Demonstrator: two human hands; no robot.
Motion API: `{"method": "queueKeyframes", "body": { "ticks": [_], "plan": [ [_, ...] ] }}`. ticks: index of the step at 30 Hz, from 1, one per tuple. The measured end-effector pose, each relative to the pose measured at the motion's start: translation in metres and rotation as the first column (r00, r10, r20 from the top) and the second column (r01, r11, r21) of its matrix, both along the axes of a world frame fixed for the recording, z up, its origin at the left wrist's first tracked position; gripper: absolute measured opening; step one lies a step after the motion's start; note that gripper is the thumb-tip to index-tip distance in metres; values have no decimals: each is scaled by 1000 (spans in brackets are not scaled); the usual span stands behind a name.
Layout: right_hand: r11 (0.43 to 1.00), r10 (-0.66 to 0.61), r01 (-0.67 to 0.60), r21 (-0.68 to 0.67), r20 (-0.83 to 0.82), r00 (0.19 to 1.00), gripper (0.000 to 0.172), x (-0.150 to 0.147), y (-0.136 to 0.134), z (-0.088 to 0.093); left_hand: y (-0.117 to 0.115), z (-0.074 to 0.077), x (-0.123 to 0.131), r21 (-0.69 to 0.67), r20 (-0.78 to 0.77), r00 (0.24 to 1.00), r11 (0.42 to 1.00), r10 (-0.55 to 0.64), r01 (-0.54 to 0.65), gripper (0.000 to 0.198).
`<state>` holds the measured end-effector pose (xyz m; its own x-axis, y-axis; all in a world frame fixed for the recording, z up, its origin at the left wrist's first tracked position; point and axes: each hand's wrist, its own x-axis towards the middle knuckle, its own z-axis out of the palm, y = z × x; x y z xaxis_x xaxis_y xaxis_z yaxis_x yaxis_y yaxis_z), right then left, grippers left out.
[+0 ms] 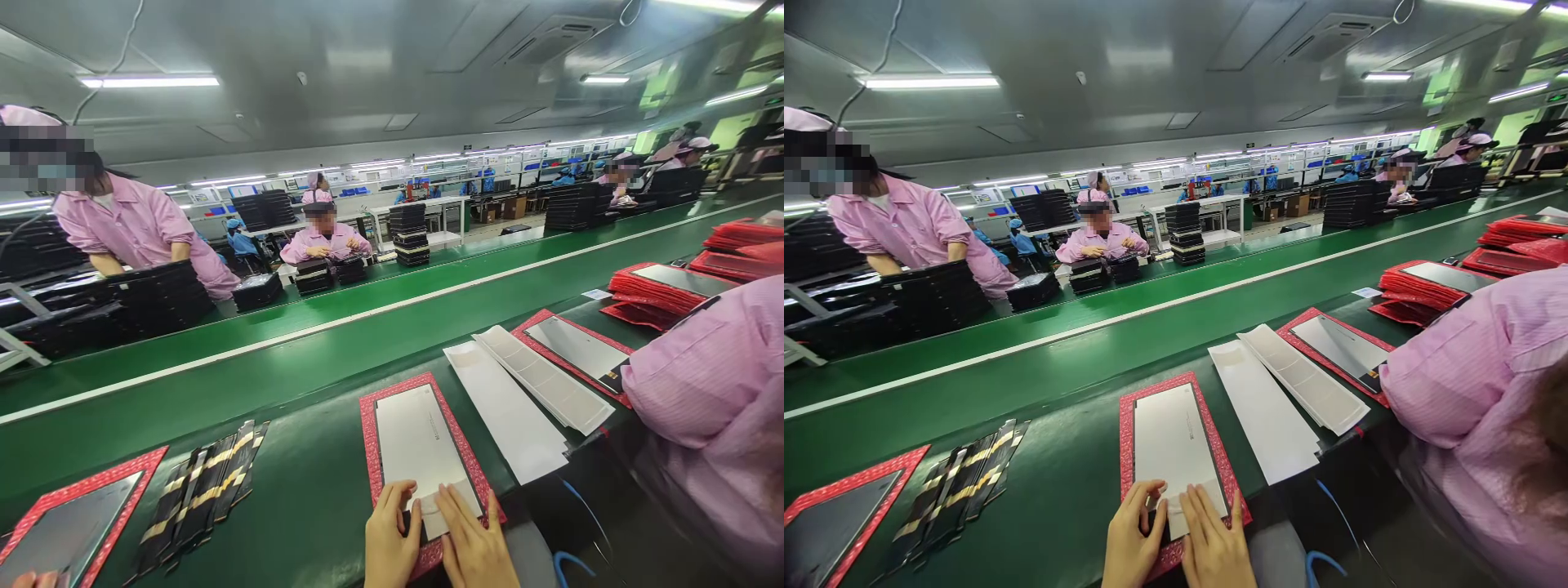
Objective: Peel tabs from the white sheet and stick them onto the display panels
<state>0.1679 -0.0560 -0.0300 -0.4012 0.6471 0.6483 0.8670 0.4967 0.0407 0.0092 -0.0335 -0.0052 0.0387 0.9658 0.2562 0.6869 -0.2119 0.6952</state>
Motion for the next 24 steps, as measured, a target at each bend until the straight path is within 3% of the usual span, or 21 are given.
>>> {"method": "queueKeyframes", "body": {
  "ticks": [4, 11, 15, 18, 24],
  "plan": [
    [996, -88, 88, 1, 45, 995, 43, 18, -5, -10, 3, 6, 3, -20, -68, 998, 1000, 8, -10, 25],
    [991, -8, -1, 130, 67, 998, 33, 29, -19, -24, 9, 10, 4, -63, -76, 997, 998, 10, -15, 22],
    [979, -18, 17, 203, 5, 1000, 29, 18, -18, -18, 8, 10, 1, -121, -16, 1000, 993, 5, -7, 27],
    [962, 55, -63, 267, 38, 998, 30, 0, -12, -13, 8, 10, -2, -155, 10, 1000, 988, -7, 8, 30],
    [960, 94, -121, 251, 120, 988, 37, -17, -6, -4, 10, 14, -6, -175, -17, 997, 982, -80, 75, 30]
  ]
}}
